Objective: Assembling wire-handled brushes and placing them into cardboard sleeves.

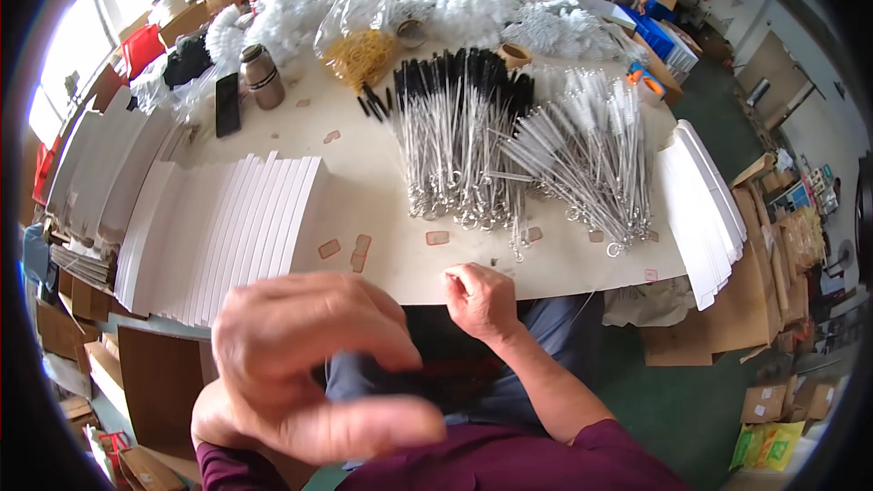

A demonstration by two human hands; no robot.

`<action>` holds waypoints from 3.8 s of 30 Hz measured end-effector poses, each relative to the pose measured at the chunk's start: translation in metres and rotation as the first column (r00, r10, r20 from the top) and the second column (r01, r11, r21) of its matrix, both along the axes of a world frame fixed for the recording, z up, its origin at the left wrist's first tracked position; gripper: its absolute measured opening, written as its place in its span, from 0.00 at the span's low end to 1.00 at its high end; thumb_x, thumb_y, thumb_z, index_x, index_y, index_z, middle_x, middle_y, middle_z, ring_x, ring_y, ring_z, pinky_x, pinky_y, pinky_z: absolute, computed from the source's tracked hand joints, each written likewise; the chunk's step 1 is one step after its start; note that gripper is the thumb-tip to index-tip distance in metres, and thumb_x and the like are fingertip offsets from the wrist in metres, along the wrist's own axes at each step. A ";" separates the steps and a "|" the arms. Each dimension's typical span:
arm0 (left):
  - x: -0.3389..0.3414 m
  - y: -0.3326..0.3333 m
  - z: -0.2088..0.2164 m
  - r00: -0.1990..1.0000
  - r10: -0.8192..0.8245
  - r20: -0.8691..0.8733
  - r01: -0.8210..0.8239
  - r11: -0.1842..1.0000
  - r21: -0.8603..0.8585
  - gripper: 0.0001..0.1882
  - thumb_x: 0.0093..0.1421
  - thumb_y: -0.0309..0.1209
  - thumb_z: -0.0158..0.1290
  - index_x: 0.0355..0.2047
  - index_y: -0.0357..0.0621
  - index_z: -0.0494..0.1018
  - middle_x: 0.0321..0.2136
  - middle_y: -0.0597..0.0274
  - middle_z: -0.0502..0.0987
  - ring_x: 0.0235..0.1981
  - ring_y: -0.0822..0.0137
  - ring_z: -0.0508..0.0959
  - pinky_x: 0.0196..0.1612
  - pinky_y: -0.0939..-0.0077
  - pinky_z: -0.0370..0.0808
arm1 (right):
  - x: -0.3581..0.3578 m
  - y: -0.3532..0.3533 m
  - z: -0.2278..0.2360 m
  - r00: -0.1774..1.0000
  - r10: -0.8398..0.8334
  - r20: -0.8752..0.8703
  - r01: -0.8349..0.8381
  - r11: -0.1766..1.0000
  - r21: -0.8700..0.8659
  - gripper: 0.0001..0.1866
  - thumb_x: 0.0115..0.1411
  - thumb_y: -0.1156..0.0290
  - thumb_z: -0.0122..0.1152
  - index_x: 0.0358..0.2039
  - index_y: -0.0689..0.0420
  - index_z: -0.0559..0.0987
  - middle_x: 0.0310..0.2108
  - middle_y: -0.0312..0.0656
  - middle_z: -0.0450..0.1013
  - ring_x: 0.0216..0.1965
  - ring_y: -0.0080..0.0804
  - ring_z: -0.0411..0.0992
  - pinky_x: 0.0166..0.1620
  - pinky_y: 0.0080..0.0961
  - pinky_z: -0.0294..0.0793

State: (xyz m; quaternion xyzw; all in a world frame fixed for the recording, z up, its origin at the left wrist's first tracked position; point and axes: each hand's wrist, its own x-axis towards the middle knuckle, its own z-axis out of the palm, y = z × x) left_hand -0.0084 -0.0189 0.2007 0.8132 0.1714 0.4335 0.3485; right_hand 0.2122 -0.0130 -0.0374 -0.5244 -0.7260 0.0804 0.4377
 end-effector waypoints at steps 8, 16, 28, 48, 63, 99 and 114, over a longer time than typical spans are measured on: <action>0.041 -0.018 0.018 0.875 -0.378 0.303 0.441 0.881 -0.171 0.20 0.67 0.36 0.58 0.26 0.28 0.78 0.22 0.47 0.79 0.23 0.52 0.81 0.28 0.69 0.80 | -0.002 0.000 -0.005 1.000 -0.027 0.012 0.026 0.999 0.024 0.03 0.59 0.74 0.65 0.31 0.56 0.79 0.25 0.40 0.78 0.26 0.39 0.78 0.29 0.33 0.76; 0.079 -0.041 -0.003 0.546 -0.450 0.707 0.649 0.760 -0.017 0.29 0.40 0.38 0.80 0.33 0.29 0.78 0.22 0.53 0.76 0.21 0.63 0.78 0.24 0.76 0.73 | 0.001 0.002 -0.007 0.999 -0.043 0.024 0.041 0.998 0.057 0.04 0.60 0.73 0.65 0.30 0.56 0.78 0.24 0.41 0.77 0.25 0.39 0.78 0.29 0.33 0.75; 0.060 -0.064 -0.011 0.565 -0.441 0.698 0.823 0.358 -0.440 0.20 0.69 0.28 0.54 0.25 0.17 0.72 0.20 0.38 0.74 0.19 0.44 0.76 0.26 0.61 0.77 | -0.001 0.004 -0.010 0.997 -0.066 0.034 0.064 0.995 0.075 0.05 0.60 0.71 0.63 0.28 0.54 0.75 0.24 0.40 0.75 0.28 0.41 0.77 0.31 0.36 0.76; 0.053 -0.084 -0.026 0.600 -0.378 0.705 0.790 0.420 -0.447 0.23 0.58 0.36 0.64 0.29 0.20 0.75 0.21 0.44 0.75 0.19 0.53 0.77 0.24 0.70 0.75 | -0.002 0.002 -0.014 0.992 -0.107 0.072 0.103 0.993 0.062 0.05 0.58 0.71 0.64 0.27 0.53 0.76 0.24 0.39 0.76 0.27 0.41 0.77 0.30 0.37 0.75; 0.060 -0.103 -0.042 0.559 -0.279 0.781 0.779 0.501 -0.378 0.28 0.48 0.42 0.74 0.30 0.25 0.77 0.22 0.52 0.77 0.19 0.60 0.77 0.22 0.77 0.73 | -0.002 0.004 -0.018 0.989 -0.119 0.090 0.111 0.990 0.092 0.04 0.56 0.74 0.66 0.29 0.54 0.77 0.23 0.39 0.77 0.25 0.41 0.77 0.29 0.35 0.75; 0.074 -0.091 -0.062 0.396 -0.343 0.852 0.916 0.209 -0.341 0.35 0.42 0.49 0.78 0.33 0.26 0.78 0.23 0.54 0.79 0.20 0.64 0.80 0.22 0.80 0.73 | 0.000 0.002 -0.018 0.988 -0.117 0.099 0.108 0.990 0.094 0.04 0.57 0.73 0.65 0.31 0.56 0.77 0.25 0.42 0.75 0.27 0.44 0.76 0.30 0.38 0.75; 0.075 -0.103 -0.068 0.513 -0.303 0.803 0.824 0.435 -0.362 0.35 0.46 0.53 0.75 0.32 0.27 0.79 0.24 0.53 0.79 0.21 0.64 0.81 0.23 0.78 0.75 | -0.002 0.002 -0.020 0.987 -0.117 0.109 0.110 0.992 0.069 0.04 0.56 0.73 0.65 0.31 0.55 0.78 0.25 0.41 0.76 0.26 0.43 0.77 0.30 0.37 0.75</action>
